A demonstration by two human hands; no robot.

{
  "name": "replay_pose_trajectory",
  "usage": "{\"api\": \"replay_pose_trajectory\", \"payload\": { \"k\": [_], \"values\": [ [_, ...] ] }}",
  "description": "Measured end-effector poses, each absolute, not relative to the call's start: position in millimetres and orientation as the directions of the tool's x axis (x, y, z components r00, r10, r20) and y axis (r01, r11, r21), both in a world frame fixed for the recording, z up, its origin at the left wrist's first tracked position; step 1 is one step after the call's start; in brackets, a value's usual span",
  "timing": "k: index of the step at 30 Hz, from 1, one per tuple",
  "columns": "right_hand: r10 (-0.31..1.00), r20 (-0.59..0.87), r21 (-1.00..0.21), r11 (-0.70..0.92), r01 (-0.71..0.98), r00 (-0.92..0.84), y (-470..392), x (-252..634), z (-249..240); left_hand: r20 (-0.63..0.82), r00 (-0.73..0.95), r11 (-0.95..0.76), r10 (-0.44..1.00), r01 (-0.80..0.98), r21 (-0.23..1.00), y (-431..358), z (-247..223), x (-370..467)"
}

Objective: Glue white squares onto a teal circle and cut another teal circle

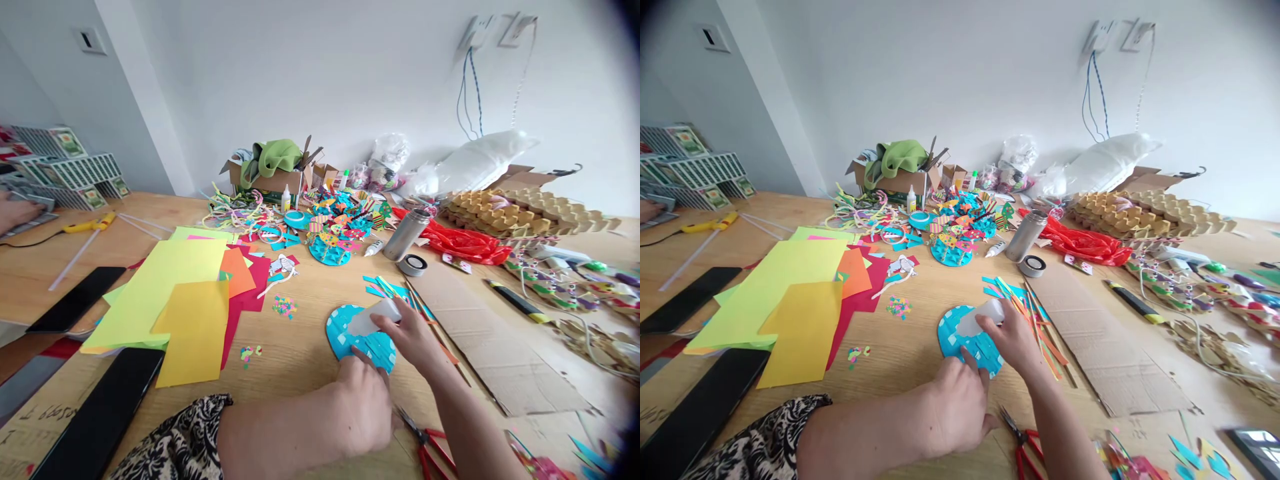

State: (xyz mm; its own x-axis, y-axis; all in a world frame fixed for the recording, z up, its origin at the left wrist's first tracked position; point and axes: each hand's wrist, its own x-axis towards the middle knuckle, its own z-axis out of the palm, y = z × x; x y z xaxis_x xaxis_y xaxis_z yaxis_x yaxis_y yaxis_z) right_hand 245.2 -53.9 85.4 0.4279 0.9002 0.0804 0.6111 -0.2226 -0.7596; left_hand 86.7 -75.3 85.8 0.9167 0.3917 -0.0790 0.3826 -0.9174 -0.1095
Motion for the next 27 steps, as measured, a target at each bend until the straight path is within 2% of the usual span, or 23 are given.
{"api": "replay_pose_trajectory", "payload": {
  "k": [5, 11, 18, 27],
  "values": [
    [0.82, 0.01, -0.834, -0.309, 0.457, 0.572, -69, 271, 80, -0.053, 0.906, -0.903, 0.419, 0.41, -0.126, -76, 82, 87],
    [0.791, -0.013, -0.818, -0.36, 0.448, 0.612, -78, 279, 75, 0.017, 0.902, -0.893, 0.431, 0.429, -0.137, -79, 77, 87],
    [0.88, 0.026, -0.849, -0.231, 0.475, 0.474, -63, 254, 75, 0.025, 0.907, -0.898, 0.421, 0.42, -0.133, -79, 73, 88],
    [0.925, 0.043, -0.747, -0.221, 0.627, 0.378, -52, 236, 80, -0.007, 0.907, -0.904, 0.422, 0.42, -0.074, -80, 82, 84]
  ]
}}
